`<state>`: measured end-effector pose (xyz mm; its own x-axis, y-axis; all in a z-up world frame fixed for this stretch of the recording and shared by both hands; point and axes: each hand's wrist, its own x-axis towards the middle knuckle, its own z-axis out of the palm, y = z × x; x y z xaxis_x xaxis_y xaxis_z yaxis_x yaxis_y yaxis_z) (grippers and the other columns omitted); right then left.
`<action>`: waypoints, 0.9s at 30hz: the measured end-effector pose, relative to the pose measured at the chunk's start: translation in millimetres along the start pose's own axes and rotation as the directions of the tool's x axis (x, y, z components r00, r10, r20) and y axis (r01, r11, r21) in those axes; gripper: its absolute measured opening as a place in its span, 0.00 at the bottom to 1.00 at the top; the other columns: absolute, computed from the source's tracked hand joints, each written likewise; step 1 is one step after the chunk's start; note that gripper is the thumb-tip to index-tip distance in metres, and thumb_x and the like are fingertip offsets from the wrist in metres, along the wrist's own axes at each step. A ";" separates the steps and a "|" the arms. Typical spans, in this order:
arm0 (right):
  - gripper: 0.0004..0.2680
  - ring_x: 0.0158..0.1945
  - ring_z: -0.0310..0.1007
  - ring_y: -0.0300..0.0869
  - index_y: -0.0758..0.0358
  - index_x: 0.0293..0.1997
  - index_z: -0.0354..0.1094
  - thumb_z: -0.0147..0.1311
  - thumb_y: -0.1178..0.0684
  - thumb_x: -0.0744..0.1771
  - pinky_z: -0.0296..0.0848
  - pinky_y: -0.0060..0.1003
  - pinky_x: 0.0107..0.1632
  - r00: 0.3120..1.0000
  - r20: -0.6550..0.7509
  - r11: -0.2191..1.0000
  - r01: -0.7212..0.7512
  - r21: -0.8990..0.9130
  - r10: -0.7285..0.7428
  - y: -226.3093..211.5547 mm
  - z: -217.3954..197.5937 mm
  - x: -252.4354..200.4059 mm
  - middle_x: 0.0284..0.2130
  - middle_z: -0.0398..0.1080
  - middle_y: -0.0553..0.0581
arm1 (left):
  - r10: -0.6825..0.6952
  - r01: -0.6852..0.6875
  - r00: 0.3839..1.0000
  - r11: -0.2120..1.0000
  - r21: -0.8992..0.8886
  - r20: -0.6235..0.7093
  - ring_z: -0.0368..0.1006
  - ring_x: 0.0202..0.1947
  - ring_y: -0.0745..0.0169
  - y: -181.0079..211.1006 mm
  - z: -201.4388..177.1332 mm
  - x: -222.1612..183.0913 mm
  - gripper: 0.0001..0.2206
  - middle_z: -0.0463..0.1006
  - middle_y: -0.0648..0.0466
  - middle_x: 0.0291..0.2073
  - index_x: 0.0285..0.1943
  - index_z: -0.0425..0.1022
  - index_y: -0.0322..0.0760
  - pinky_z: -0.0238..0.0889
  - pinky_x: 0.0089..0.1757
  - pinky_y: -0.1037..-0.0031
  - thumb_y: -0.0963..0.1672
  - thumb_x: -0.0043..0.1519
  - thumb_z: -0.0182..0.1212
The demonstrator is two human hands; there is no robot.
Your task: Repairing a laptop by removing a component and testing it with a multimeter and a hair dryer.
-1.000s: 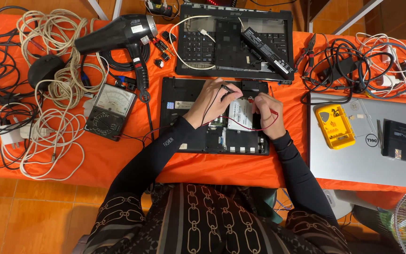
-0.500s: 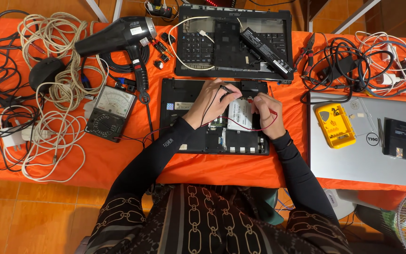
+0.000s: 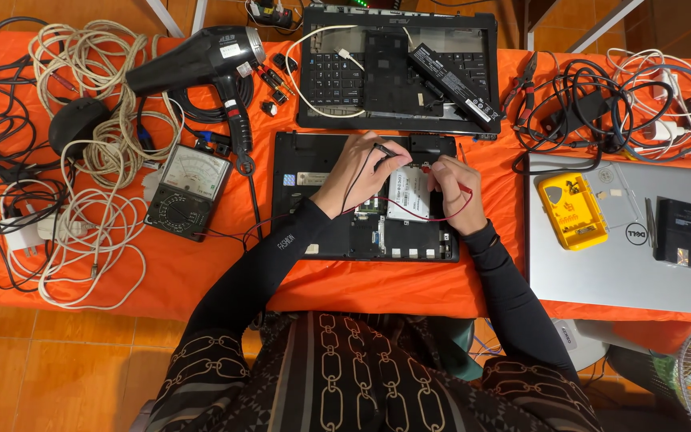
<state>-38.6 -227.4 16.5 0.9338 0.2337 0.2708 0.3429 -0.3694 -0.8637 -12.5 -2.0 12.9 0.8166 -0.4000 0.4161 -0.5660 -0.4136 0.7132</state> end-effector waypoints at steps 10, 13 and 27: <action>0.16 0.27 0.61 0.42 0.70 0.25 0.63 0.39 0.51 0.71 0.62 0.37 0.35 1.000 0.006 1.000 0.015 -0.013 -0.015 0.2 -0.4 -0.4 0.23 0.63 0.56 | 0.027 -0.027 1.000 0.999 0.017 0.002 0.71 0.46 0.60 -3.9 2.2 -1.2 0.10 0.84 0.62 0.45 0.47 0.84 0.42 0.56 0.55 0.67 0.45 0.69 0.56; 0.16 0.27 0.62 0.42 0.70 0.25 0.63 0.39 0.52 0.71 0.62 0.37 0.35 1.000 0.004 1.000 0.003 -0.004 -0.003 -0.5 -0.3 -0.5 0.23 0.63 0.56 | 0.010 -0.010 1.000 1.000 0.010 0.007 0.71 0.47 0.61 -2.9 1.5 -1.2 0.09 0.84 0.63 0.45 0.47 0.84 0.42 0.56 0.55 0.67 0.45 0.69 0.56; 0.16 0.27 0.62 0.42 0.70 0.25 0.63 0.40 0.52 0.71 0.62 0.37 0.34 1.000 0.002 1.000 -0.001 0.000 0.001 1.3 0.0 -0.6 0.23 0.64 0.56 | 0.055 -0.055 0.998 0.998 0.031 0.003 0.71 0.48 0.60 -6.0 2.9 -1.6 0.10 0.83 0.63 0.46 0.48 0.84 0.43 0.55 0.56 0.66 0.44 0.69 0.55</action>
<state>-38.8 -228.1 15.1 0.9340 0.2351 0.2690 0.3418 -0.3692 -0.8642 -10.7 -1.3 6.3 0.7840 -0.4243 0.4531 -0.6133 -0.4164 0.6712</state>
